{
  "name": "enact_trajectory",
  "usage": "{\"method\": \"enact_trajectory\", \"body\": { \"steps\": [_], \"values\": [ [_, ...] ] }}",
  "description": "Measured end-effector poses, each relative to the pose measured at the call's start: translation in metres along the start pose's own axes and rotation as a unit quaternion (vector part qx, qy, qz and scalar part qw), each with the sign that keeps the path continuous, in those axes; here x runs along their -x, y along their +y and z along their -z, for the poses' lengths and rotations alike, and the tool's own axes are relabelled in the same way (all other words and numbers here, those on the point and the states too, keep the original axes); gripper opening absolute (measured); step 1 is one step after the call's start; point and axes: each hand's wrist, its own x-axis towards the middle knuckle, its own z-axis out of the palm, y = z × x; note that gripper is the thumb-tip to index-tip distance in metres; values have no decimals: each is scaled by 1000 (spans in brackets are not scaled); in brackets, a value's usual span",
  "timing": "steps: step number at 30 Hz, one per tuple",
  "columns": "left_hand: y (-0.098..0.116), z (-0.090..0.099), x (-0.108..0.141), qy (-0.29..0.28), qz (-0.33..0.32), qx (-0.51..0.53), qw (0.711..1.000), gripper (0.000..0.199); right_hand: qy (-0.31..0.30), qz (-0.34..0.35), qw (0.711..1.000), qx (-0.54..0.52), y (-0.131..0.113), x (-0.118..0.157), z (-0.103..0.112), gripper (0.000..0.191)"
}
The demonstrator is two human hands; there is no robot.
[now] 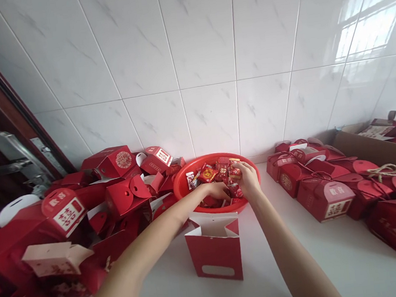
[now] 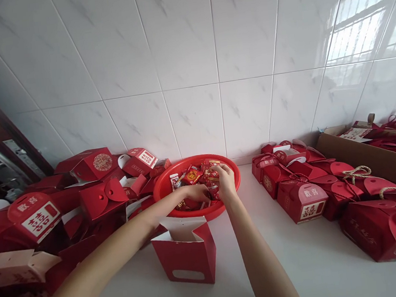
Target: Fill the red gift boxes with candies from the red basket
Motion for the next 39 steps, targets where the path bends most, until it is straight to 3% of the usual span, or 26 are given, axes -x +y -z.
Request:
{"method": "enact_trajectory", "body": {
  "steps": [3, 8, 11, 17, 22, 27, 32, 35, 39],
  "values": [
    [2, 6, 10, 7, 0, 68, 998, 4, 11, 9, 1000, -12, -1, 0, 0, 15],
    [-3, 21, 19, 176, 2, 199, 964, 16, 30, 25, 999, -29, 0, -2, 1, 11],
    [-5, 25, 19, 222, 6, 237, 946, 19, 30, 26, 999, -28, 0, -3, 1, 11],
    [-8, 28, 15, 207, -37, 352, 912, 30, 27, 19, 999, -13, -1, -1, 0, 11],
    [-8, 28, 16, 232, -75, 350, 904, 26, 20, 9, 1000, 2, -3, 1, 0, 10],
    [-1, 25, 28, 265, -93, 346, 895, 51, 14, 1, 1000, 18, -3, 2, -1, 9],
    [5, 24, 30, 283, -109, 341, 890, 29, -5, 3, 1000, 29, -1, 1, 2, 15],
    [6, 24, 29, 294, -113, 335, 888, 26, -17, 3, 999, 28, 0, 0, 3, 19],
    [8, 24, 33, 238, -146, 321, 905, 27, -30, -12, 999, 28, 2, 0, 2, 24]
  ]
}}
